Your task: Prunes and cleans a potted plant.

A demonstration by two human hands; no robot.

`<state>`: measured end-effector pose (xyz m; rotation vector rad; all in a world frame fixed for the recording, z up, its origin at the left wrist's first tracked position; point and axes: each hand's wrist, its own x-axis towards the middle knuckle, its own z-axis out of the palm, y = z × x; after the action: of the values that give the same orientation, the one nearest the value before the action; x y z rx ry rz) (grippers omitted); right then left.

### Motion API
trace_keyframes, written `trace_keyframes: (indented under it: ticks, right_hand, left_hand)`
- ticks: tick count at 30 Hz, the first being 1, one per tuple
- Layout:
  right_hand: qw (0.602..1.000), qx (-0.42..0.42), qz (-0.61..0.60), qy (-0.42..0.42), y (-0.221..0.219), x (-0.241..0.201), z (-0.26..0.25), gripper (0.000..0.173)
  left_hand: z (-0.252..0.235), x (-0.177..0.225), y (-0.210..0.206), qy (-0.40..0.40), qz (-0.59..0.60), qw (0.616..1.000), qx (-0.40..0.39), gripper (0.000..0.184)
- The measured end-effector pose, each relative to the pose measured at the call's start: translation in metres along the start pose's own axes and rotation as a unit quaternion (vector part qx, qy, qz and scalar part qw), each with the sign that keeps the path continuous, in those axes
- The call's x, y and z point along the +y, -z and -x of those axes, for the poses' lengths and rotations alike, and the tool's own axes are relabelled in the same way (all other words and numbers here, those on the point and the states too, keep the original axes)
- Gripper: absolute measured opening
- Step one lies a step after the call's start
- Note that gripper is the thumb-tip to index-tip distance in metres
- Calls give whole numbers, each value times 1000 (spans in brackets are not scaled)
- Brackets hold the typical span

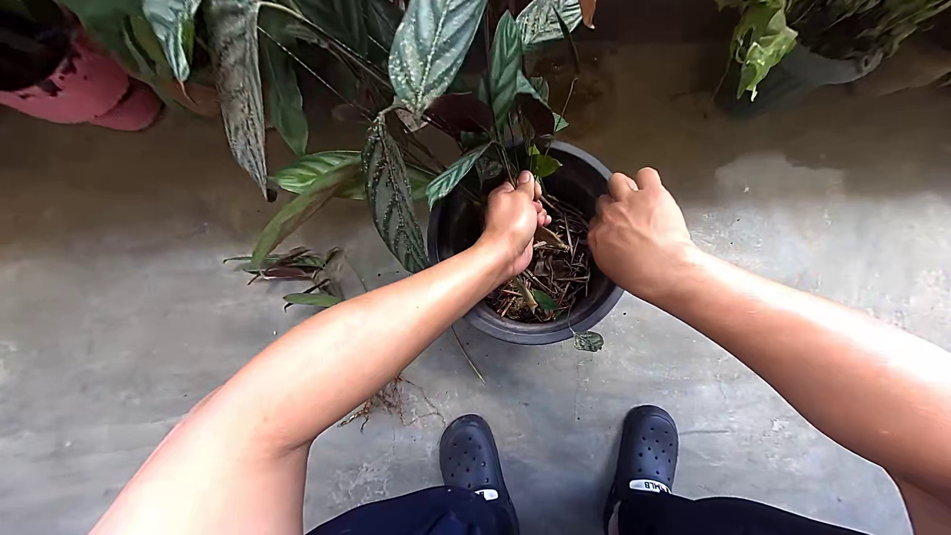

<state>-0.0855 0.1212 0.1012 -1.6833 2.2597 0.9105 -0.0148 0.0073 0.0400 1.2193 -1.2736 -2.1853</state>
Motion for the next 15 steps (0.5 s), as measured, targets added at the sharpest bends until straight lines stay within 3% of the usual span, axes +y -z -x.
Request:
trace_keyframes:
  ticks: [4,8,15]
  right_hand:
    - [998,-54,-40,12,12,4,-15,12]
    - [994,-103,-37,4,8,2,-30,18]
    - [995,-97,12,15,-5,-10,-41,18]
  left_hand:
    - [-1,5,-5,9,3,1000,2,28]
    - [-4,9,-5,14,-4,1000,2,28]
    - [-11,12,-4,11,-3,1000,-2,28]
